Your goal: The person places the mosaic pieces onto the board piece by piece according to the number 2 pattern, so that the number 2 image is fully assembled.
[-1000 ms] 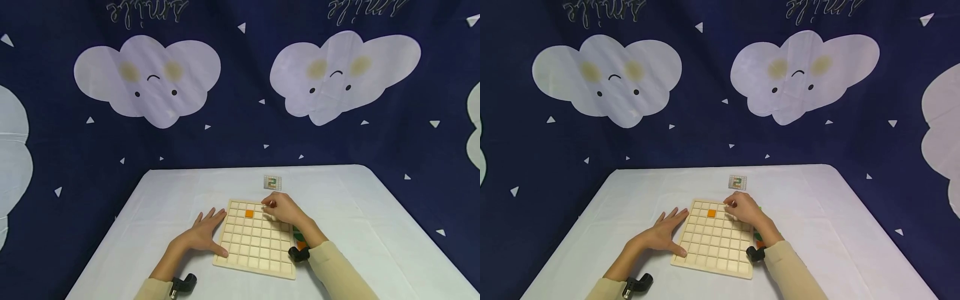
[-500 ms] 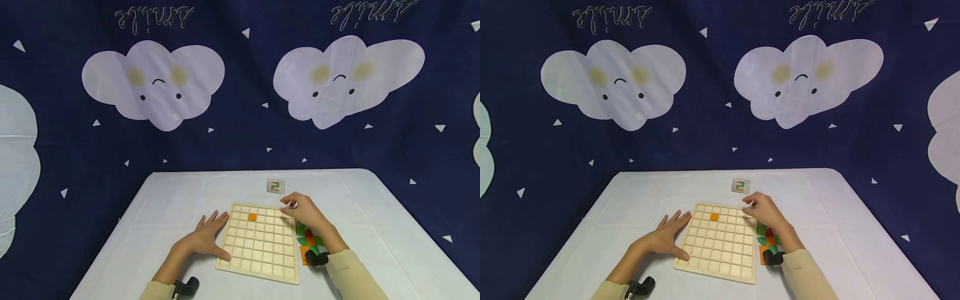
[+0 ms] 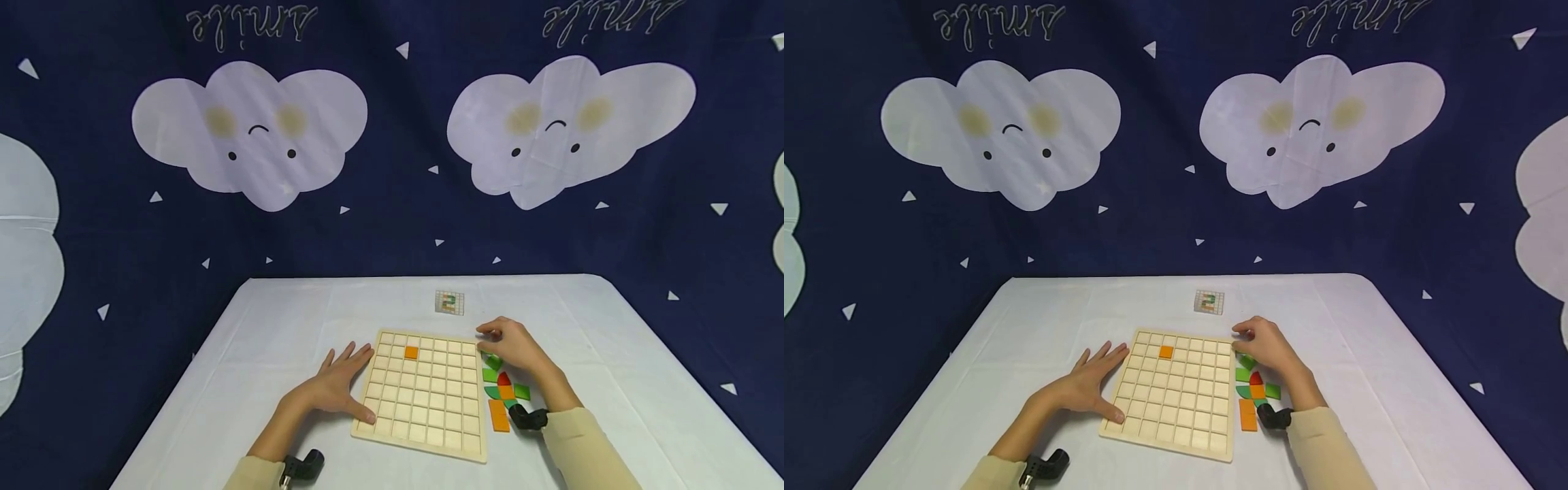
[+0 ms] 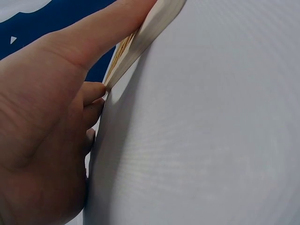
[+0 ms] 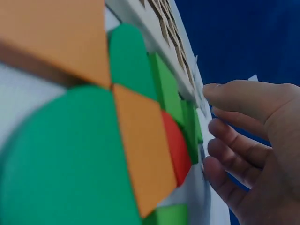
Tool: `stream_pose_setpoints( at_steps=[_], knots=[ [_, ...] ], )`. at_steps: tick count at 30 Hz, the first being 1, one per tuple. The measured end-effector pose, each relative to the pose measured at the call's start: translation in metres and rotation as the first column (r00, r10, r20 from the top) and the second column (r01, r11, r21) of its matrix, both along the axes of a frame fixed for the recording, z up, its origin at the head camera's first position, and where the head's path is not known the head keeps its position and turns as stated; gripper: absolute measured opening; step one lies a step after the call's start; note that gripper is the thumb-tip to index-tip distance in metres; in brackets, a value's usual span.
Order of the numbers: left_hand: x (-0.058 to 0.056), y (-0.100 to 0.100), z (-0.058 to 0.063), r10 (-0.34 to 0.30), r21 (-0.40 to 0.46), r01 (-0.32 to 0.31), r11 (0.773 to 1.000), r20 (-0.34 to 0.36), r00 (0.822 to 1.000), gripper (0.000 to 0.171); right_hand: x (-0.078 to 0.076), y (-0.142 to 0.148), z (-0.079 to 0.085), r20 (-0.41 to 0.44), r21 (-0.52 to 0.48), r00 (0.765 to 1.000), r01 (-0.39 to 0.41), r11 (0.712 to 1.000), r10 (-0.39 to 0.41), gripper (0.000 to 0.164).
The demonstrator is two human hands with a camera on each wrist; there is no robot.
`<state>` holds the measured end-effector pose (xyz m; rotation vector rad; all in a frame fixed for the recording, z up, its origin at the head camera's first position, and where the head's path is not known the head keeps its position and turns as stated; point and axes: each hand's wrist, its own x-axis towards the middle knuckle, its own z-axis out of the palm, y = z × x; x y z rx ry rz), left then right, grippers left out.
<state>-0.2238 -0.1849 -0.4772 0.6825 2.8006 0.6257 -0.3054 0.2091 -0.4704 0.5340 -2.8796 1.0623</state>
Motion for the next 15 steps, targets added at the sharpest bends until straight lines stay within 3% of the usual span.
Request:
stream_pose_setpoints(
  at_steps=[15],
  knots=[
    [-0.0004, 0.0017, 0.0003, 0.023, -0.002, -0.023, 1.000, 0.006, 1.000, 0.135, -0.0026, 0.0085, -0.0038, 0.082, 0.046, 0.996, -0.025, 0.999, 0.021, 0.032]
  ],
)
